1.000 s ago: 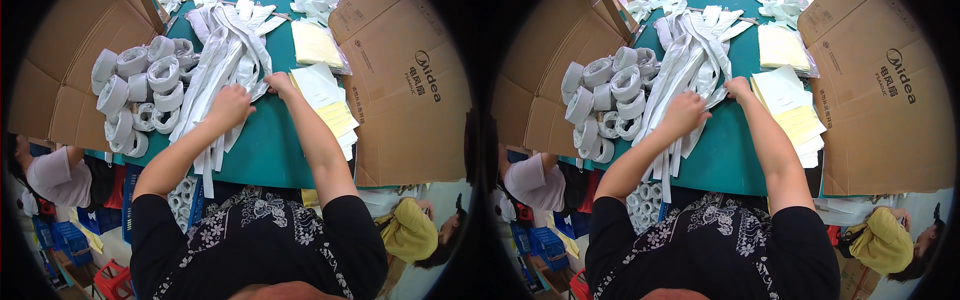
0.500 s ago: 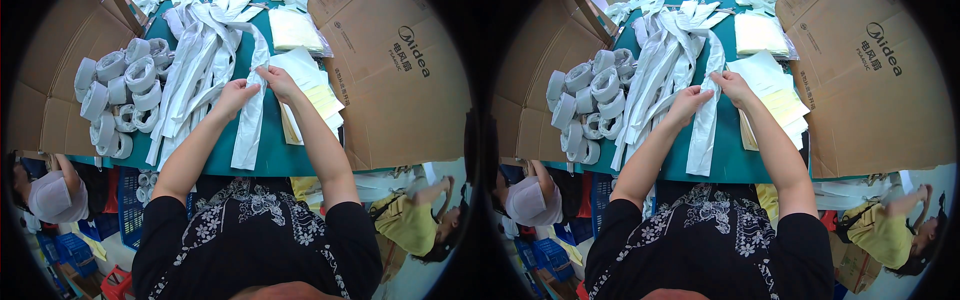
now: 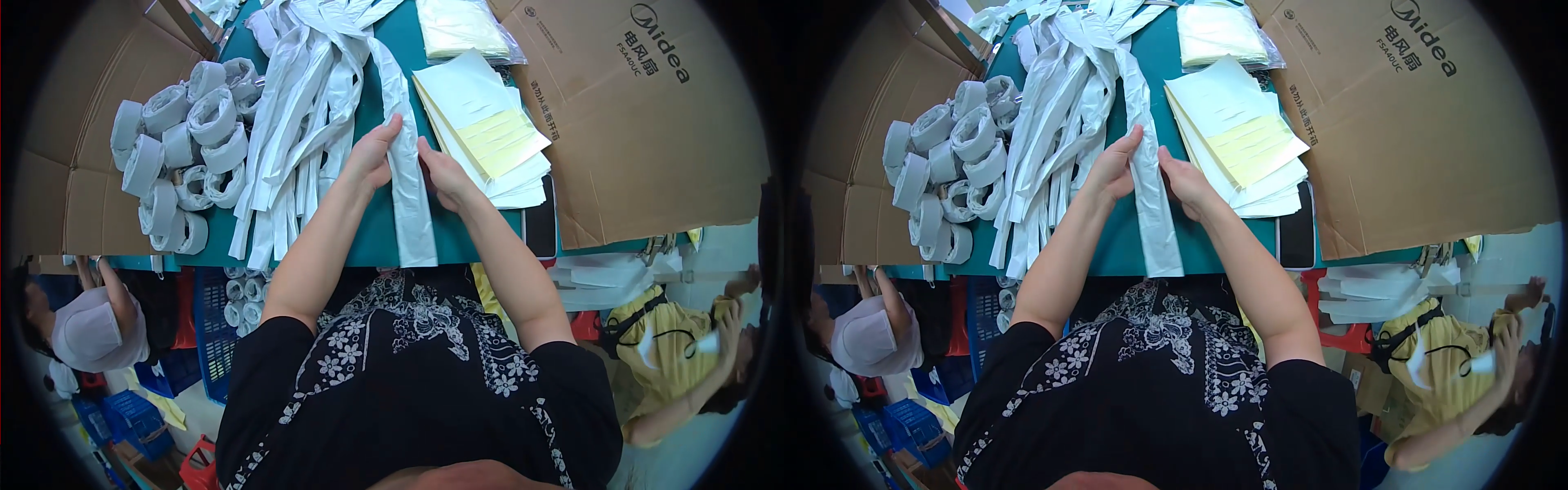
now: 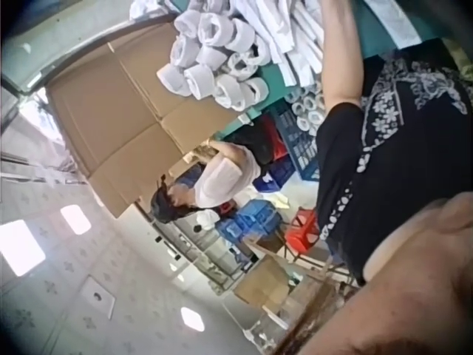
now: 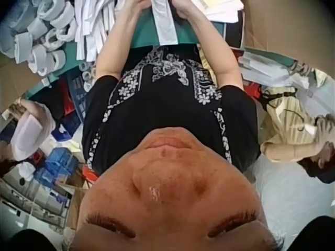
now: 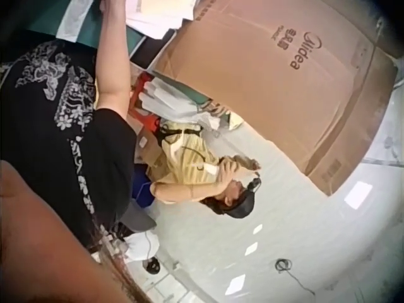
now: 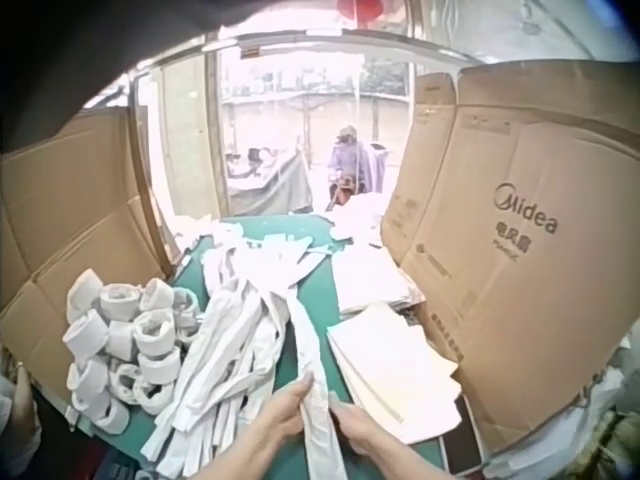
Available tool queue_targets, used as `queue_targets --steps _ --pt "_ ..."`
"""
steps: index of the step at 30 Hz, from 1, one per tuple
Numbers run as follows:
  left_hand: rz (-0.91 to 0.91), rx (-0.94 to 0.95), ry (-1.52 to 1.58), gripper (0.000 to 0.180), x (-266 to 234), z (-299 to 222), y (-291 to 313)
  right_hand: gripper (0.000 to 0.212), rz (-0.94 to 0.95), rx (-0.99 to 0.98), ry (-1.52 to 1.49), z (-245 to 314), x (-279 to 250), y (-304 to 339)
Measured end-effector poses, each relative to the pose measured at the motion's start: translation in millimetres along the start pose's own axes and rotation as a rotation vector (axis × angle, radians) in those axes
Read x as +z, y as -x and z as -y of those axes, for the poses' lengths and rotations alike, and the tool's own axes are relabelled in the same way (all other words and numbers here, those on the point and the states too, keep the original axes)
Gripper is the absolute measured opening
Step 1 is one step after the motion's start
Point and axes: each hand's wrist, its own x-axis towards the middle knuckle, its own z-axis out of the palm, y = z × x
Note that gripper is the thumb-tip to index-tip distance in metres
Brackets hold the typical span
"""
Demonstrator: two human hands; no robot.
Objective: The person is wrapping white fabric strips around gray foam rings and placing them onto yellow paper sheets in a factory setting.
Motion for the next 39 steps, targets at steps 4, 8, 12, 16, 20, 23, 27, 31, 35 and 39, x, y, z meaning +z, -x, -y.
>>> queue_targets --steps 4,8,12,16,20,23,27,31,35,39 --pt "0.259 -0.193 -0.035 0.046 -15.6 -7.5 2.1 0.048 0.213 0.179 -0.309 1.9 -10.8 8.4" --pt "0.252 -0.037 -0.154 0.056 -17.6 -7.5 5.4 0.036 0.205 0.159 -0.341 4.2 -5.4 10.7" --pt "0.112 0.104 -0.240 0.044 -15.2 -12.4 16.5 0.022 -0.031 -0.061 0.166 0.4 6.1 13.3" --pt "0.030 0.180 -0.407 0.033 -17.9 -17.4 18.6 0.014 0.009 -0.003 0.112 18.0 21.0 19.6" --pt "0.049 0.089 -0.335 0.038 -21.6 -17.9 13.4 0.013 -0.024 -0.069 0.123 6.9 17.1 -3.3" --pt "-0.193 0.324 -0.551 0.050 -28.5 -18.5 24.7 0.012 -0.085 -0.058 -0.018 7.6 18.1 -17.9" --pt "0.008 1.157 -1.650 0.063 -28.8 -19.2 85.5 0.012 -0.082 0.103 -0.326 9.1 15.9 -29.1" --pt "0.478 1.504 -2.045 0.035 -43.1 1.0 114.3 0.011 -0.003 0.289 -0.304 -6.2 25.8 -38.0" --pt "0.635 1.485 -1.973 0.029 -49.2 -6.4 110.8 0.011 0.081 0.351 -0.235 -4.0 37.4 -33.7" --pt "0.707 1.567 -1.947 0.026 -48.6 -27.0 100.5 0.014 0.100 0.292 -0.108 -7.3 32.7 -39.4"
